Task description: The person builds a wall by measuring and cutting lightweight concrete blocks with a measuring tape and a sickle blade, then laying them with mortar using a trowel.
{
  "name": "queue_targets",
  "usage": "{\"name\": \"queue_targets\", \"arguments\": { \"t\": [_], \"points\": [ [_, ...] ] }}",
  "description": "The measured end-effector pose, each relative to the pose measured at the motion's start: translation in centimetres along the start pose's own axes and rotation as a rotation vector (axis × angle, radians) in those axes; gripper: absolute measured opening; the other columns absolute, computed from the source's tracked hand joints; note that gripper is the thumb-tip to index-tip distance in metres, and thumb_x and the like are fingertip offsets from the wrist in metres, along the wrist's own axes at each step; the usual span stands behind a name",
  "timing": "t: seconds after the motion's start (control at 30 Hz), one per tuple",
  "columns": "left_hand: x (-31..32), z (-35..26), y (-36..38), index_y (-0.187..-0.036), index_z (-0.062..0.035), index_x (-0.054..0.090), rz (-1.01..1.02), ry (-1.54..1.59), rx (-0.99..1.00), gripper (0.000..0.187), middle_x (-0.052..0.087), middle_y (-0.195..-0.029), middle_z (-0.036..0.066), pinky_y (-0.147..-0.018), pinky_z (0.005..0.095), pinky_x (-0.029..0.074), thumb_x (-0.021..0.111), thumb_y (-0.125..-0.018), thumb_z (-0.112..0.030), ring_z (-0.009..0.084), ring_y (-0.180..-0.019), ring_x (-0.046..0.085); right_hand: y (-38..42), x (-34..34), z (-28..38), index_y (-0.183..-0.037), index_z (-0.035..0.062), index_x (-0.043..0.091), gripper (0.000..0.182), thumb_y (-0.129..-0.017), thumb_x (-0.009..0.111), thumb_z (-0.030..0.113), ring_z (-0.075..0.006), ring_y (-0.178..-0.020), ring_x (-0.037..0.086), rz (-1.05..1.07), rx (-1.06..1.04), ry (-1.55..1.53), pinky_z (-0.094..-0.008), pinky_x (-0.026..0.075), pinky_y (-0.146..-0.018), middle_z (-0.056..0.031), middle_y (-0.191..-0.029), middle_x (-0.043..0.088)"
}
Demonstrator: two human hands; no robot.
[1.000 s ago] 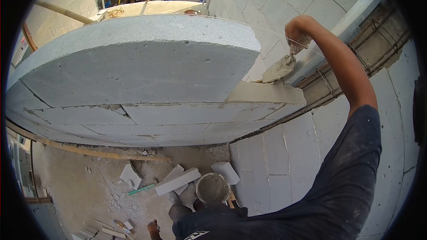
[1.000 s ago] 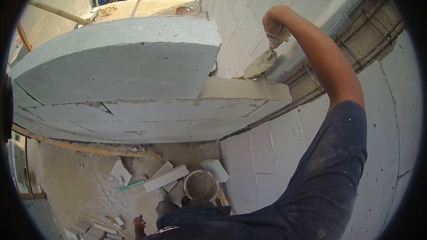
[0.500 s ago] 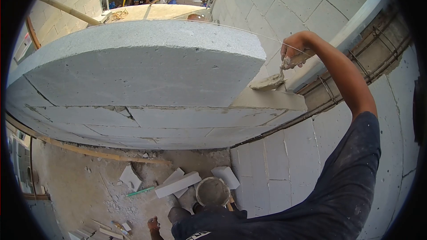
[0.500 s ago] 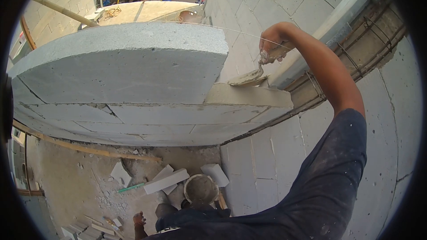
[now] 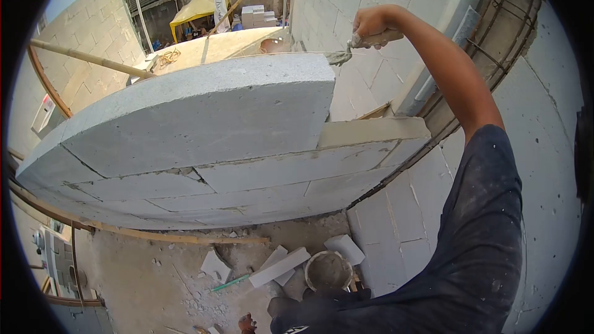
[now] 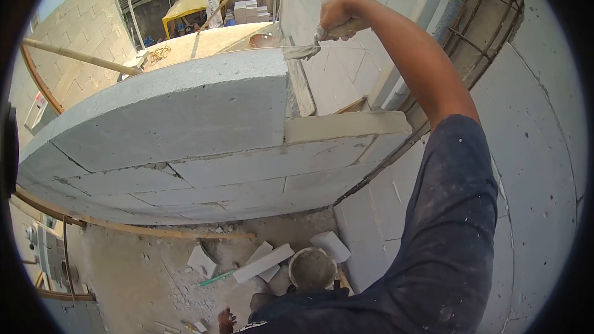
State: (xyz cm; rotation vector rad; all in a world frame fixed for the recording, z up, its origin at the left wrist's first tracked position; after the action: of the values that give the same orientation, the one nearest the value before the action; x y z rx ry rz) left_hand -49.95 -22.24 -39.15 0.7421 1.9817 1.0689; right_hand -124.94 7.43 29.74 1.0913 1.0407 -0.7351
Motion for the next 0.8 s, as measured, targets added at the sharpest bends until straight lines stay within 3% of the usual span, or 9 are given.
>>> {"name": "queue_targets", "arguments": {
  "t": [0.03,0.1,0.17,0.2,0.43,0.5,0.63,0.7,0.8],
  "points": [
    [0.3,-0.8,0.8,-0.105,-0.0068,0.055,0.118,-0.327,0.591,0.038,0.05,-0.076,0.005,-0.051,0.0337,0.045,0.06,-0.08,-0.036,0.0196,-0.067,0.054,1.4,-1.5,-0.4,-0.063,-0.0002,0.056,0.02,-0.071,0.058,0.017,-0.016,-0.047,0.051,-0.09,-0.012,-0.08,-0.0314,0.04,-0.042,-0.0087,-0.057,0.054],
    [-0.5,-0.9,-0.5,-0.094,-0.0054,0.051,0.078,-0.004,-0.066,0.036,0.056,-0.083,0.01,-0.057,0.0459,0.046,0.05,-0.082,-0.039,0.0278,-0.071,0.06,4.8,-4.7,-1.3,-0.059,-0.0007,0.055,0.02,-0.069,0.057,0.017,-0.0177,-0.045,0.053,-0.312,-0.041,0.027,-0.0311,0.042,-0.041,-0.0089,-0.05,0.05],
    [1.3,-4.6,2.7,-0.104,-0.0056,0.049,0.09,-0.08,-0.044,0.037,0.054,-0.096,0.013,-0.062,0.0479,0.045,0.048,-0.083,-0.037,0.0295,-0.079,0.059,9.9,-7.4,-2.3,-0.077,-0.003,0.059,0.021,-0.076,0.048,0.015,-0.0145,-0.048,0.052,-0.594,0.039,0.05,-0.0278,0.044,-0.045,-0.0112,-0.06,0.055],
    [1.2,-5.2,2.8,-0.108,-0.0059,0.048,0.113,-0.084,-0.046,0.039,0.054,-0.1,0.014,-0.062,0.0474,0.045,0.048,-0.083,-0.036,0.0297,-0.082,0.058,12.5,-8.3,-3.6,-0.09,-0.0009,0.057,0.052,-0.069,0.065,0.046,-0.0257,-0.073,0.062,-0.417,0.153,0.125,-0.036,0.049,-0.066,-0.0154,-0.076,0.062],
    [2.4,-10.6,1.9,-0.125,-0.0131,0.04,0.302,-0.323,-0.038,0.061,0.049,-0.117,0.015,-0.073,0.0419,0.043,0.061,-0.076,-0.044,0.0305,-0.096,0.055,33.6,10.4,-8.5,-0.096,-0.0047,0.055,0.028,-0.083,0.043,0.017,-0.0118,-0.057,0.053,-0.817,-0.31,-0.688,-0.0241,0.045,-0.049,-0.0135,-0.079,0.06],
    [2.6,-13.0,2.2,-0.122,-0.0058,0.041,0.332,-0.325,0.085,0.062,0.05,-0.115,0.015,-0.074,0.0402,0.044,0.059,-0.078,-0.045,0.0287,-0.098,0.055,37.6,21.9,-3.4,-0.114,0.0006,0.042,0.035,-0.086,0.049,0.021,-0.01,-0.063,0.052,-0.924,0.093,-0.863,-0.0203,0.043,-0.052,-0.0135,-0.094,0.058],
    [2.4,-16.6,4.9,-0.108,-0.0056,0.052,0.33,-0.412,0.322,0.042,0.058,-0.096,0.009,-0.06,0.0302,0.044,0.058,-0.081,-0.037,0.0202,-0.081,0.06,39.4,49.3,0.1,-0.117,0.0012,0.038,0.049,-0.076,0.063,0.013,-0.0149,-0.088,0.053,-0.339,0.452,-1.405,-0.0297,0.04,-0.077,-0.0143,-0.098,0.056],
    [2.1,-16.0,5.2,-0.11,-0.0035,0.051,0.342,-0.569,0.369,0.044,0.06,-0.094,0.009,-0.059,0.0274,0.045,0.057,-0.082,-0.036,0.0193,-0.081,0.06,38.9,63.6,0.2,-0.116,-0.0001,0.034,0.051,-0.075,0.061,0.015,-0.0361,-0.086,0.059,0.108,0.727,-1.058,-0.0413,0.045,-0.073,-0.0246,-0.091,0.058],
    [1.2,-14.5,3.8,-0.115,-0.0013,0.049,0.328,-0.789,0.405,0.048,0.06,-0.096,0.011,-0.062,0.0288,0.047,0.057,-0.082,-0.035,0.0198,-0.084,0.061,34.4,80.6,-1.1,-0.115,0.0006,0.035,0.051,-0.073,0.06,0.017,-0.0399,-0.086,0.058,0.371,0.763,-0.761,-0.0449,0.046,-0.073,-0.0245,-0.088,0.059]
  ]
}}
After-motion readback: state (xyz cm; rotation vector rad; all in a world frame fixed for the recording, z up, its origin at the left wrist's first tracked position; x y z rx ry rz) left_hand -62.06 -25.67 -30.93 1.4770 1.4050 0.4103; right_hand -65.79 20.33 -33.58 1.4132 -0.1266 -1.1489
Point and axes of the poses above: each hand's wrist, its own y-axis away from the middle knuckle, its own x-axis out of the palm, z = x × y, the point moved 6 cm from there along -y, towards the middle knuckle
